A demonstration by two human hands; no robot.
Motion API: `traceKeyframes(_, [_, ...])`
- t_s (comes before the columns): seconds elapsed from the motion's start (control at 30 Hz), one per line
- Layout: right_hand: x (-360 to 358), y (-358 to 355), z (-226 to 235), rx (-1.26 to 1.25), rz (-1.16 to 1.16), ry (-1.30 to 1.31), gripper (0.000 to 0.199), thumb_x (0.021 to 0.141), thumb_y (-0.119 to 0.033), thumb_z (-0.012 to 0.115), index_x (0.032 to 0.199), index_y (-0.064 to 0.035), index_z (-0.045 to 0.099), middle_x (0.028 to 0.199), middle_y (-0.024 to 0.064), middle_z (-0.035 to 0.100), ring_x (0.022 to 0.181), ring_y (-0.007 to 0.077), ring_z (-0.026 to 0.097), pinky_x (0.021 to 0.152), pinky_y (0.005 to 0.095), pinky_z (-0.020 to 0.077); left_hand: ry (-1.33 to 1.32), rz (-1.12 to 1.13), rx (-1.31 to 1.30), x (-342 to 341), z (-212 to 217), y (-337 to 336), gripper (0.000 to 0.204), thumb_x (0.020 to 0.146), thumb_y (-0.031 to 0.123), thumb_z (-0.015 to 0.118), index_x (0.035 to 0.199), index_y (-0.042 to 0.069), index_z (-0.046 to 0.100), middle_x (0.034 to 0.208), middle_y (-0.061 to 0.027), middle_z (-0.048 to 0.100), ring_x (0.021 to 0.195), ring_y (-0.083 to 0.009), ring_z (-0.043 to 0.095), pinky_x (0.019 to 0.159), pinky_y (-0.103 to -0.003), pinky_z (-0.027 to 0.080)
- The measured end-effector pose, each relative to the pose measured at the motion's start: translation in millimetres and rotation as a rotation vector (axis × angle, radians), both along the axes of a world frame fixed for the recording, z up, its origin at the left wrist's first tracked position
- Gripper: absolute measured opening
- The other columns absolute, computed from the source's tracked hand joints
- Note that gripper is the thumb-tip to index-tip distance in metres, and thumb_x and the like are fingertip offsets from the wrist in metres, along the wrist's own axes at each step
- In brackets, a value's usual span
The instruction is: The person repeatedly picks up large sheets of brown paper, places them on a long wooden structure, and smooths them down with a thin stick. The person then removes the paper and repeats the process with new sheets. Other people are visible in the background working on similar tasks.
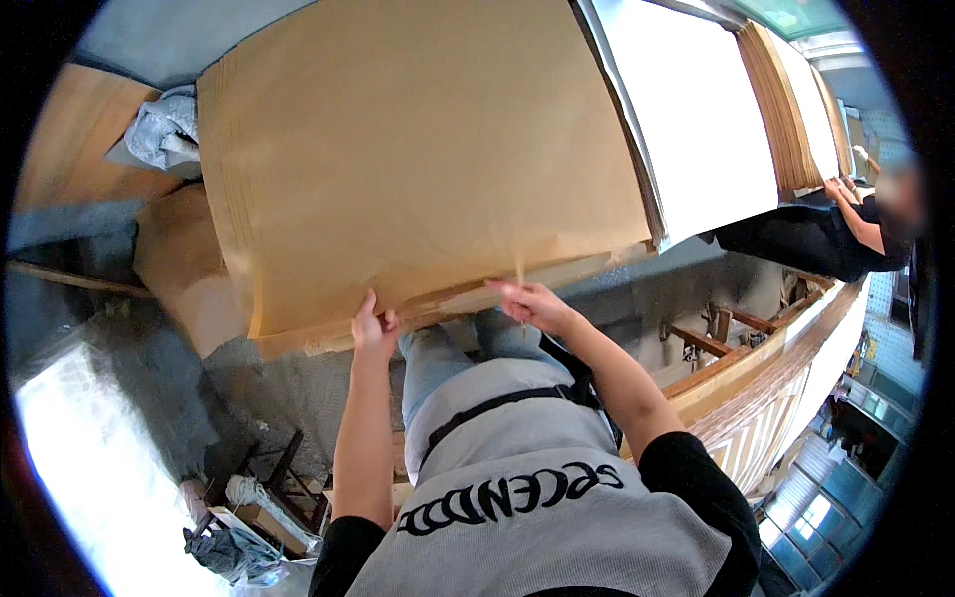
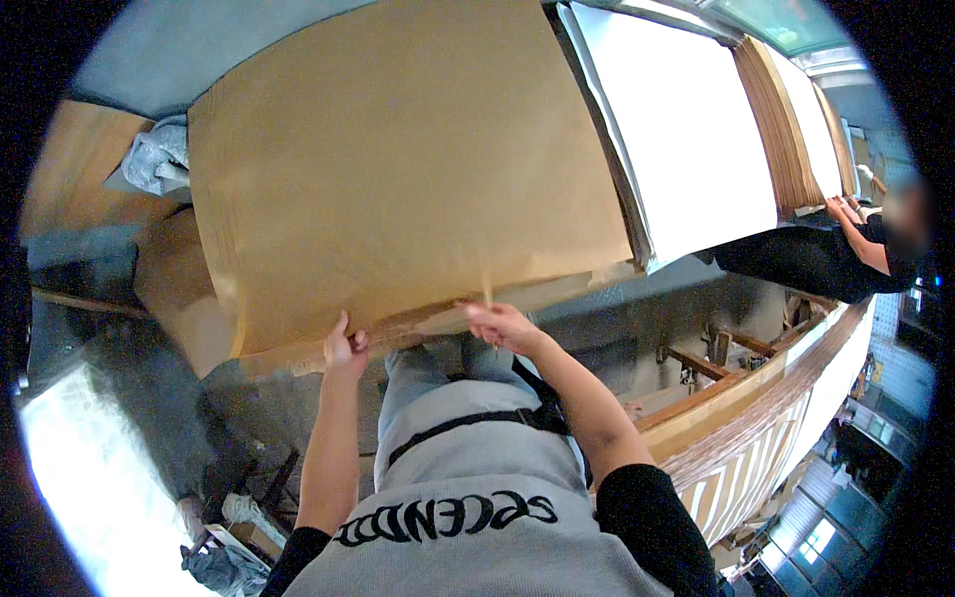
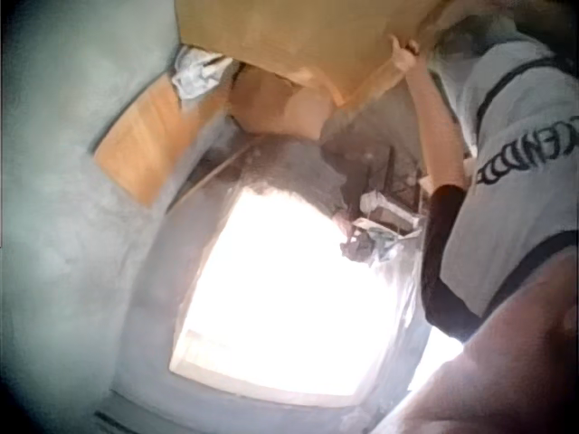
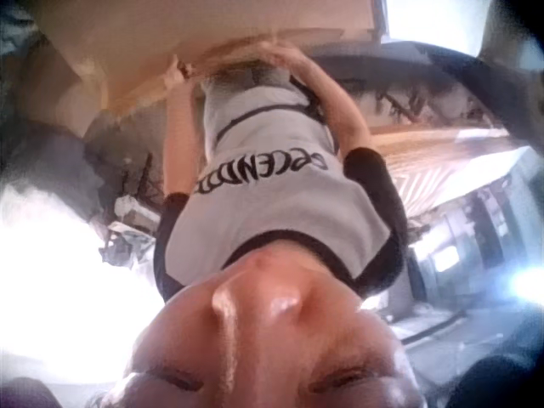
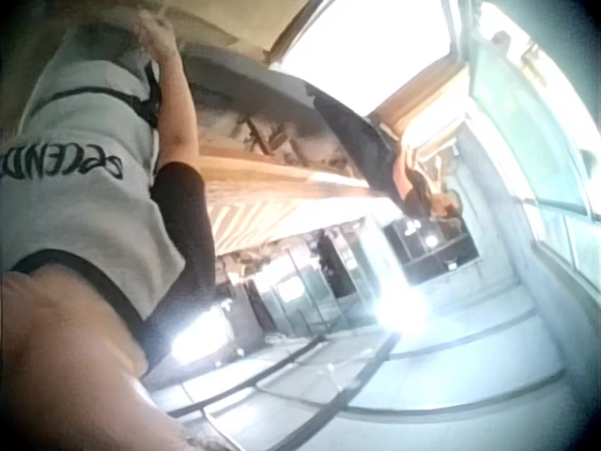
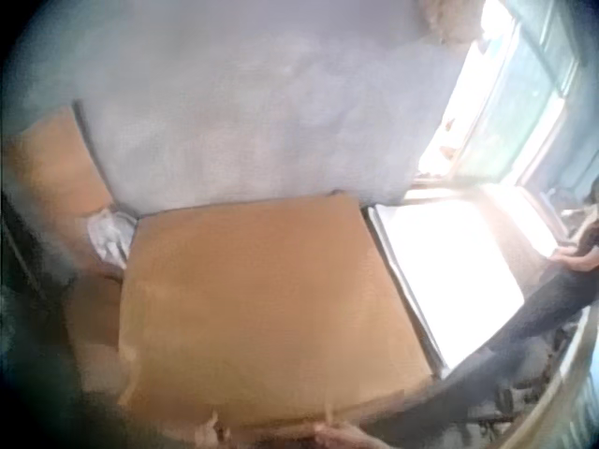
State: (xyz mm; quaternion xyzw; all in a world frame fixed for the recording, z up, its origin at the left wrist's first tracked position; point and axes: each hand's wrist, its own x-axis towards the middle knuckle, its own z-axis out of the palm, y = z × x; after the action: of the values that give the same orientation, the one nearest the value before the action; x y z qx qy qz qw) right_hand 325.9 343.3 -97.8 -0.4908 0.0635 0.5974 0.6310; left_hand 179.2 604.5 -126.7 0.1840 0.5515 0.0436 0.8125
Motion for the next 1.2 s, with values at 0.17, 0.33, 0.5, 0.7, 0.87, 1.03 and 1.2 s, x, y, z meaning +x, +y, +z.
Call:
traceKeyframes(0.17, [52,-46,-8,-0.103,-0.428,0.125,0.034,0.084,-0.047,0.043,0.075,-0.0142,0.050,0.047,-0.0018,0.035,0.037,0.0077,0.026,0.038,0.0218,0.0201,-0.043,-0.027,-0.024,-15,0,14,0.024,0.082,0.032,0.054,0.082,0.008,0.049,0.052,-0.0035,0.045,0.040,-0.0136,0.040,0.035,-0.025,0.027])
traceKeyframes(0.33, [86,-65,-15,-0.431,-0.090,-0.099,0.040,0.083,-0.041,0.048,0.059,-0.0088,0.051,0.043,0.0020,0.043,0.033,0.0093,0.032,0.034,0.0232,0.0231,0.151,-0.120,0.100,-4,6,17,0.019,0.084,0.027,0.052,0.081,0.009,0.049,0.049,-0.0030,0.042,0.036,-0.0134,0.039,0.033,-0.024,0.027])
traceKeyframes(0.5, [33,-68,-24,-0.537,-0.130,-0.885,0.029,0.087,-0.027,0.045,0.069,-0.0038,0.049,0.048,0.0064,0.050,0.037,0.0146,0.043,0.036,0.0296,0.0320,0.254,-0.148,0.613,-49,-23,-36,0.019,0.087,0.023,0.048,0.098,0.008,0.049,0.057,-0.0015,0.047,0.042,-0.0103,0.044,0.032,-0.023,0.029])
traceKeyframes(0.7, [27,-84,-40,-0.519,-0.058,-1.185,0.025,0.082,-0.017,0.053,0.103,-0.0029,0.055,0.069,0.0075,0.057,0.057,0.0173,0.055,0.052,0.0281,0.0440,-0.134,0.103,0.970,-44,-8,-46,0.036,0.083,0.009,0.047,0.118,0.001,0.041,0.109,-0.0072,0.051,0.097,-0.0171,0.051,0.080,-0.030,0.044])
traceKeyframes(0.87, [80,-49,-33,-0.258,-0.043,-0.732,0.024,0.079,-0.031,0.060,0.077,-0.0077,0.054,0.058,0.0007,0.050,0.041,0.0077,0.041,0.036,0.0211,0.0306,0.020,-0.017,0.662,-36,-47,44,0.013,0.081,0.016,0.048,0.091,0.008,0.047,0.066,-0.0059,0.050,0.044,-0.0149,0.044,0.036,-0.026,0.033])
traceKeyframes(1.03, [69,-56,-6,-0.285,-0.182,-0.160,0.023,0.081,-0.025,0.057,0.067,-0.0091,0.049,0.055,-0.0015,0.045,0.041,0.0058,0.036,0.035,0.0186,0.0220,0.008,0.202,0.199,-34,-27,24,0.013,0.084,0.023,0.048,0.088,0.010,0.049,0.062,-0.0014,0.045,0.039,-0.0118,0.030,0.036,-0.024,0.024])
traceKeyframes(1.2, [73,-59,-12,-0.296,-0.268,-0.014,0.022,0.079,-0.025,0.060,0.067,-0.0083,0.052,0.056,-0.0025,0.047,0.044,0.0046,0.038,0.037,0.0181,0.0222,0.109,0.208,0.146,5,14,12,0.023,0.077,0.027,0.062,0.087,0.010,0.050,0.062,-0.0002,0.047,0.035,-0.0098,0.026,0.034,-0.022,0.019])
